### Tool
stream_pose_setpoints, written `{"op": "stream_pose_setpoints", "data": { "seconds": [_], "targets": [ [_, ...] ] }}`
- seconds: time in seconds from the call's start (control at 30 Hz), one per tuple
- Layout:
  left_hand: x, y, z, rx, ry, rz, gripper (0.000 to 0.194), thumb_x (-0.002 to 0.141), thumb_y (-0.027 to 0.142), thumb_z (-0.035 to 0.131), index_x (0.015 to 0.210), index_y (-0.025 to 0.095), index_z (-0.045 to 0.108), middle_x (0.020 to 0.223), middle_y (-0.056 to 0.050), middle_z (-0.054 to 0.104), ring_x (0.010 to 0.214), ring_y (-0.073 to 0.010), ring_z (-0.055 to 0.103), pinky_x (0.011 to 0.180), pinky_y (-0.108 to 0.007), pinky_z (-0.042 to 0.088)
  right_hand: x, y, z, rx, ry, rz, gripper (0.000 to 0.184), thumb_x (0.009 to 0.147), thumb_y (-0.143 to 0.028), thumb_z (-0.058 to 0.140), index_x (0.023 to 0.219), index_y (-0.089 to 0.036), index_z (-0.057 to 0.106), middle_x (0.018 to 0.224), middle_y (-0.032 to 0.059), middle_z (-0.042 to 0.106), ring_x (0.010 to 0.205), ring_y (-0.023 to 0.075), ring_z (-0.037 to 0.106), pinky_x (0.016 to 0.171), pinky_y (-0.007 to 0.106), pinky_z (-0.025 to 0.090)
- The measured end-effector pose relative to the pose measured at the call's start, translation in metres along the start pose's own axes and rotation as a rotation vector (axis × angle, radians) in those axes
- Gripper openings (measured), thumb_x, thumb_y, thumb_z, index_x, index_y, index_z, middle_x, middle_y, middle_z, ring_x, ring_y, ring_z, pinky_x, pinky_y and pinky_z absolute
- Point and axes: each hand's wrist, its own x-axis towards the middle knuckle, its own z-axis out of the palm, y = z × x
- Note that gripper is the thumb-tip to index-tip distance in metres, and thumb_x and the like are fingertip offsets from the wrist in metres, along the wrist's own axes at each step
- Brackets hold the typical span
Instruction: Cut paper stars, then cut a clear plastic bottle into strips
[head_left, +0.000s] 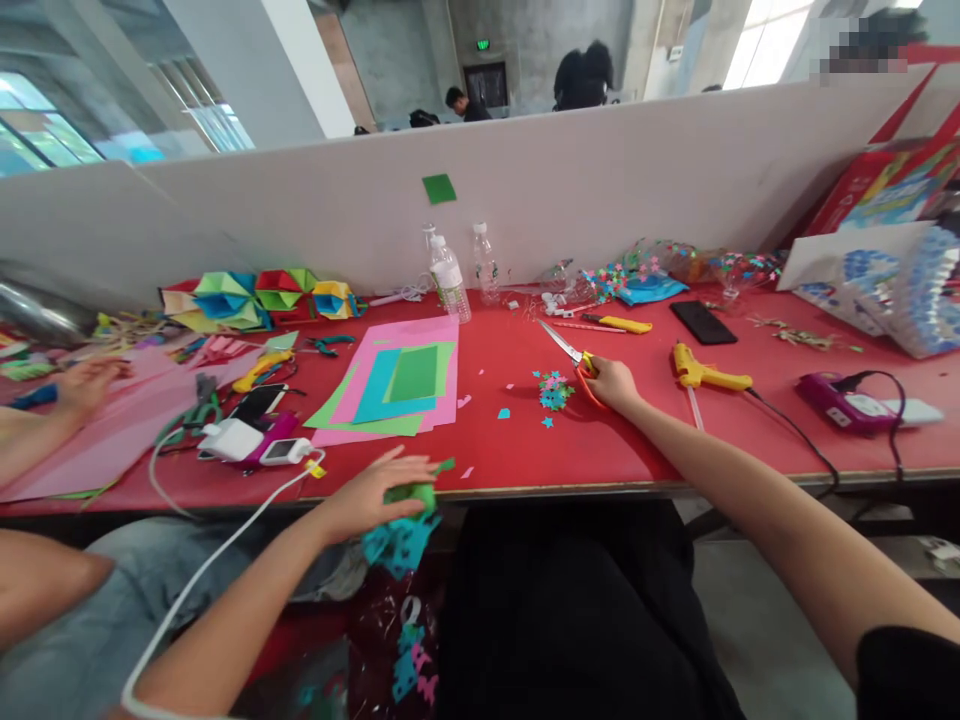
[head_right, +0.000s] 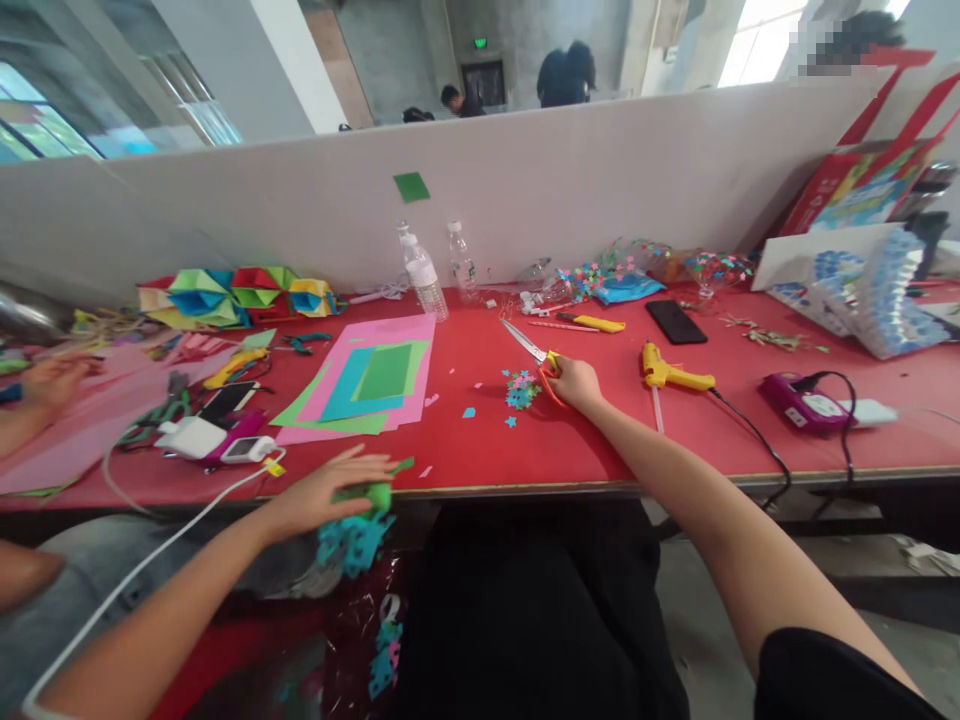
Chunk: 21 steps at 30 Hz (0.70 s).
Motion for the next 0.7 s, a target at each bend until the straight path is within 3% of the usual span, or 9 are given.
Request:
{"op": "stream_pose_setpoints", "data": {
  "seconds": [0.03, 0.1, 0.17, 0.3, 0.4, 0.5, 0.6, 0.7],
  "targets": [
    [-0.009, -0.004, -0.008, -0.029, 0.021, -0.083, 0.044, 0.087, 0.058, 0.051, 0.122, 0.035, 0.067, 0.129, -0.002, 0.067, 0.13, -0.0267, 0.055, 0.12, -0.05, 0.025, 0.0, 0.0, 0.0, -0.005, 0.0, -0.001, 0.028, 0.082, -0.043, 0.055, 0.078, -0.017, 0.066, 0.073, 0.0094, 0.069, 0.062, 0.0189, 0.055, 0.054, 0.027, 0.023],
    [-0.012, -0.008, -0.017, -0.046, 0.211, -0.237, 0.047, 0.087, 0.061, 0.048, 0.117, 0.032, 0.069, 0.127, -0.004, 0.069, 0.125, -0.0288, 0.058, 0.111, -0.046, 0.04, 0.001, 0.001, 0.001, -0.012, 0.001, -0.001, 0.028, 0.083, -0.042, 0.054, 0.079, -0.017, 0.066, 0.073, 0.0098, 0.069, 0.062, 0.0193, 0.056, 0.053, 0.028, 0.023],
    [0.01, -0.005, -0.018, -0.042, 0.339, -0.222, 0.051, 0.087, 0.061, 0.046, 0.119, 0.027, 0.068, 0.132, -0.006, 0.065, 0.126, -0.027, 0.058, 0.111, -0.041, 0.04, 0.001, 0.002, 0.002, -0.016, 0.005, 0.0, 0.028, 0.083, -0.042, 0.054, 0.08, -0.017, 0.066, 0.074, 0.0101, 0.07, 0.062, 0.0196, 0.057, 0.053, 0.028, 0.023],
    [0.103, 0.009, -0.003, -0.036, 0.35, -0.038, 0.06, 0.091, 0.053, 0.04, 0.14, 0.019, 0.05, 0.156, -0.01, 0.04, 0.146, -0.0224, 0.035, 0.12, -0.038, 0.028, 0.001, 0.001, 0.002, -0.027, 0.016, -0.006, 0.028, 0.084, -0.041, 0.053, 0.079, -0.017, 0.065, 0.074, 0.0104, 0.07, 0.062, 0.0196, 0.057, 0.053, 0.028, 0.023],
    [0.174, 0.016, 0.002, 0.011, 0.335, -0.064, 0.058, 0.095, 0.042, 0.035, 0.147, 0.017, 0.038, 0.162, -0.012, 0.025, 0.151, -0.0213, 0.021, 0.122, -0.041, 0.021, 0.0, 0.001, 0.001, -0.039, 0.024, -0.018, 0.027, 0.084, -0.041, 0.053, 0.078, -0.018, 0.065, 0.072, 0.0098, 0.07, 0.061, 0.0195, 0.057, 0.054, 0.027, 0.025],
    [0.212, 0.02, 0.002, 0.025, 0.272, -0.047, 0.058, 0.096, 0.04, 0.034, 0.148, 0.015, 0.036, 0.161, -0.014, 0.026, 0.151, -0.0239, 0.021, 0.122, -0.046, 0.02, -0.001, 0.002, 0.002, -0.05, 0.032, -0.014, 0.026, 0.084, -0.041, 0.054, 0.079, -0.018, 0.065, 0.072, 0.0096, 0.07, 0.061, 0.0195, 0.056, 0.054, 0.027, 0.025],
    [0.207, 0.027, 0.008, 0.047, 0.161, 0.074, 0.06, 0.094, 0.043, 0.042, 0.147, 0.017, 0.039, 0.16, -0.01, 0.028, 0.151, -0.0218, 0.021, 0.124, -0.04, 0.014, 0.0, 0.003, 0.003, -0.057, 0.04, -0.002, 0.029, 0.085, -0.042, 0.052, 0.08, -0.017, 0.066, 0.073, 0.0103, 0.07, 0.061, 0.0194, 0.056, 0.054, 0.028, 0.024],
    [0.166, 0.037, 0.022, 0.071, 0.049, 0.261, 0.055, 0.096, 0.041, 0.039, 0.149, 0.024, 0.038, 0.161, -0.003, 0.028, 0.151, -0.0175, 0.021, 0.125, -0.037, 0.013, 0.001, 0.005, 0.005, -0.057, 0.044, 0.01, 0.03, 0.084, -0.043, 0.052, 0.081, -0.017, 0.066, 0.075, 0.011, 0.071, 0.062, 0.0195, 0.057, 0.055, 0.028, 0.024]
  ]
}}
